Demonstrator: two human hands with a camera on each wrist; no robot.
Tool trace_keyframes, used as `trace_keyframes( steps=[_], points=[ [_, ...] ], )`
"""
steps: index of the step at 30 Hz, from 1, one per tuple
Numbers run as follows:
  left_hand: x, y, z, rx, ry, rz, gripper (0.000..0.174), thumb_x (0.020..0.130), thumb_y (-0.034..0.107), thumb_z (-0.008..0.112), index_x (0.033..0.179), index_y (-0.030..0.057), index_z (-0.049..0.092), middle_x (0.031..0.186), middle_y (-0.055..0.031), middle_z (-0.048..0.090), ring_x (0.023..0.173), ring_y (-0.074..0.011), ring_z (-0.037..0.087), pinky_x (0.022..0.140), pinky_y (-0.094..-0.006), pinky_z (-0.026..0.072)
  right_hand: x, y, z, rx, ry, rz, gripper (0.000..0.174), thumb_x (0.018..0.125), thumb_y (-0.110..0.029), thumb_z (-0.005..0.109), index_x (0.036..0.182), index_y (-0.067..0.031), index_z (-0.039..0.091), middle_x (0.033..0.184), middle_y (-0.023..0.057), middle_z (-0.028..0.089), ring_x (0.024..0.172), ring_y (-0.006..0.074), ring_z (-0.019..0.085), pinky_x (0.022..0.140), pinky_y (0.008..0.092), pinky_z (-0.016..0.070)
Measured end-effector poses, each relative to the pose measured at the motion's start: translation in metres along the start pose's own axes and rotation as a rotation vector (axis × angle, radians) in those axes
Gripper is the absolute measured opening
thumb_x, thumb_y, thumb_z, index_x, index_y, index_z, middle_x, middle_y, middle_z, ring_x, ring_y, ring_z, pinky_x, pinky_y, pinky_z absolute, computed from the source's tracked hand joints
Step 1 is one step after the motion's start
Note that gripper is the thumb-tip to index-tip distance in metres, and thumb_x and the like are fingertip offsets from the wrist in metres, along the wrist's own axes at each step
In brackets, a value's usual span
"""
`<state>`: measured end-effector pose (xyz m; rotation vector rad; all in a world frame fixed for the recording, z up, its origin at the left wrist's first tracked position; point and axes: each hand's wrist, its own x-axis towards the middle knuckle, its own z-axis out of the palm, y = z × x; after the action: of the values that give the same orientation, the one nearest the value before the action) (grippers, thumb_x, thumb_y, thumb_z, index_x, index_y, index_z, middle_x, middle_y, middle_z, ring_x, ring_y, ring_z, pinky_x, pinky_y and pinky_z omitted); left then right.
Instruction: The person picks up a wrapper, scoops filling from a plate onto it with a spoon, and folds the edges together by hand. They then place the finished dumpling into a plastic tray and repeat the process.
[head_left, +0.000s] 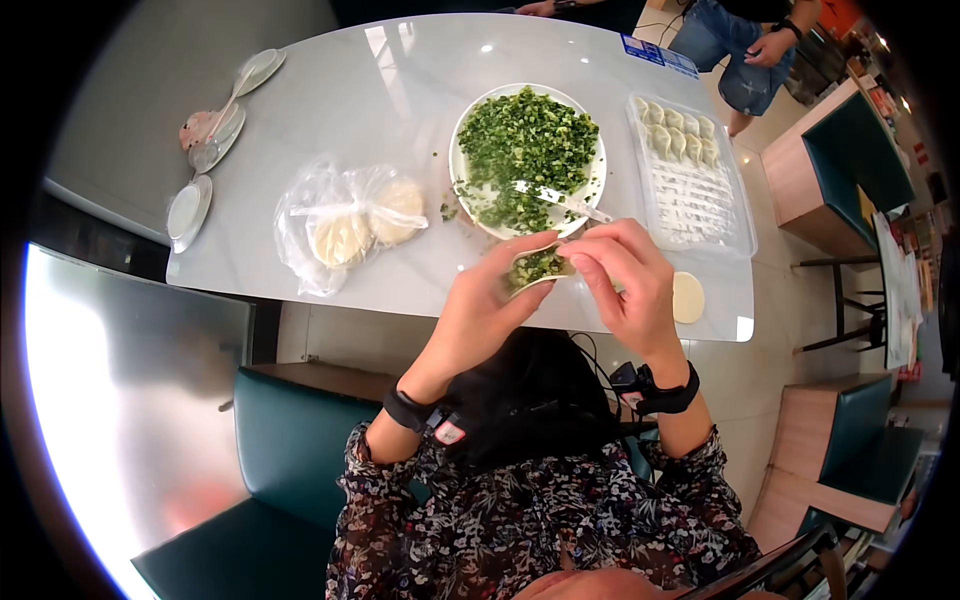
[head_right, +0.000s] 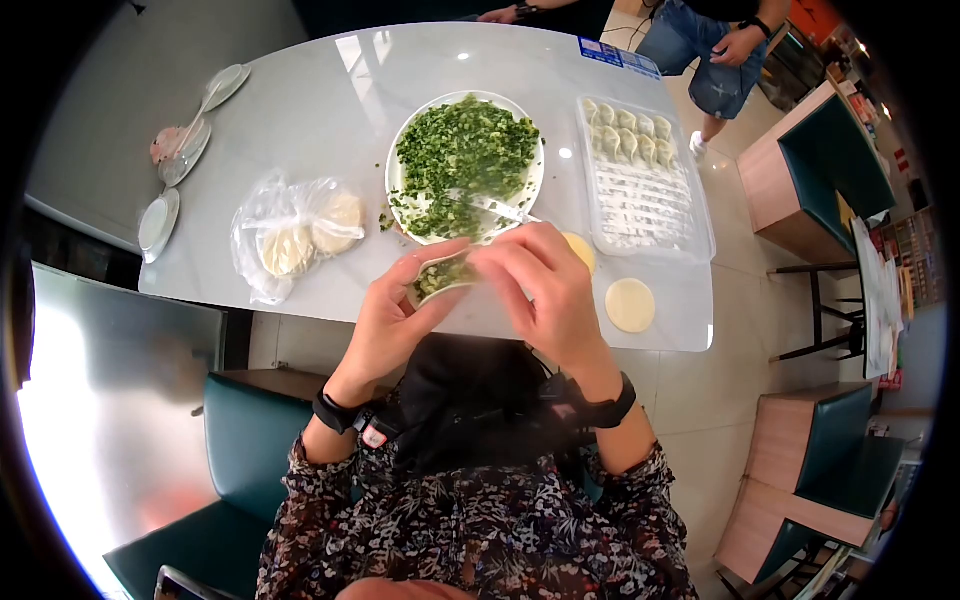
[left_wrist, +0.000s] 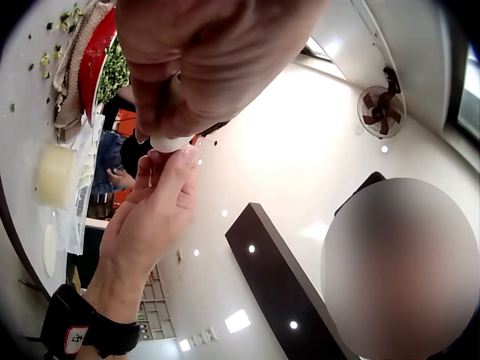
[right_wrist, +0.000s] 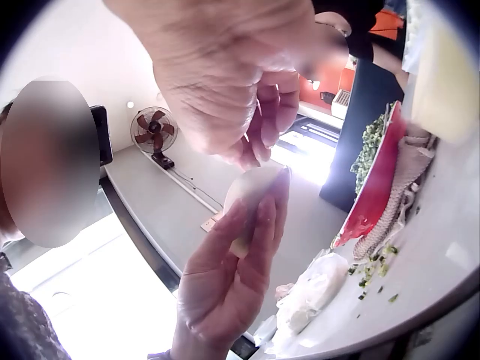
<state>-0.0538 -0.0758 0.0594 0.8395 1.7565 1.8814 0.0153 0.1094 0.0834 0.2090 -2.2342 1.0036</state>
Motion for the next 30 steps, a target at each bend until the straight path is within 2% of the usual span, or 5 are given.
trace_keyframes(
  steps=[7, 9, 18, 26, 30],
  points=[
    [0.002, -0.002, -0.002, -0.073, -0.025, 0.061, 0.044, 0.098, -0.003, 0.062, 0.141, -0.0012, 0.054, 0.134, -0.0051, 0.064, 0.116, -0.0064, 0.059, 0.095, -0.0218, 0.0479, 0.001, 0.007, -0.003, -0.018, -0.027, -0.054, 0.013, 0.085, 0.001, 0.073, 0.096, -0.0054, 0.075, 0.088, 0.0064, 0.065, 0.077, 0.0238, 0.062, 0.064, 0.0344, 0.0493],
    [0.002, 0.000, -0.003, -0.159, -0.048, 0.011, 0.047, 0.096, -0.006, 0.060, 0.142, -0.0015, 0.053, 0.135, -0.0085, 0.062, 0.121, -0.0127, 0.058, 0.104, -0.0288, 0.0453, 0.001, 0.007, -0.004, -0.021, -0.036, -0.065, 0.014, 0.084, 0.000, 0.074, 0.097, -0.0058, 0.075, 0.087, 0.0063, 0.065, 0.077, 0.0237, 0.062, 0.064, 0.0343, 0.0493],
    [0.003, -0.005, -0.005, -0.236, -0.029, 0.028, 0.045, 0.097, -0.006, 0.060, 0.141, -0.0013, 0.054, 0.133, -0.0078, 0.064, 0.120, -0.0123, 0.059, 0.103, -0.0276, 0.0461, 0.000, 0.010, -0.011, 0.011, -0.082, -0.059, 0.016, 0.081, 0.003, 0.075, 0.095, -0.0045, 0.074, 0.089, 0.0059, 0.068, 0.077, 0.0225, 0.064, 0.066, 0.0328, 0.0515],
    [0.004, -0.008, -0.010, -0.196, -0.085, 0.078, 0.041, 0.100, -0.001, 0.059, 0.140, -0.0035, 0.053, 0.141, -0.0117, 0.060, 0.122, -0.0121, 0.059, 0.103, -0.0276, 0.0471, -0.003, 0.016, -0.007, 0.328, -0.190, 0.275, 0.014, 0.082, 0.002, 0.077, 0.094, 0.0003, 0.071, 0.088, 0.0079, 0.071, 0.078, 0.0176, 0.070, 0.069, 0.0300, 0.0543],
    [0.004, -0.003, -0.010, -0.215, -0.115, 0.066, 0.041, 0.099, -0.003, 0.059, 0.140, -0.0039, 0.053, 0.141, -0.0112, 0.060, 0.120, -0.0106, 0.058, 0.102, -0.0260, 0.0466, -0.002, 0.015, -0.008, 0.304, -0.189, 0.250, 0.012, 0.083, 0.001, 0.077, 0.092, 0.0015, 0.070, 0.086, 0.0074, 0.071, 0.075, 0.0161, 0.069, 0.068, 0.0297, 0.0542]
  ],
)
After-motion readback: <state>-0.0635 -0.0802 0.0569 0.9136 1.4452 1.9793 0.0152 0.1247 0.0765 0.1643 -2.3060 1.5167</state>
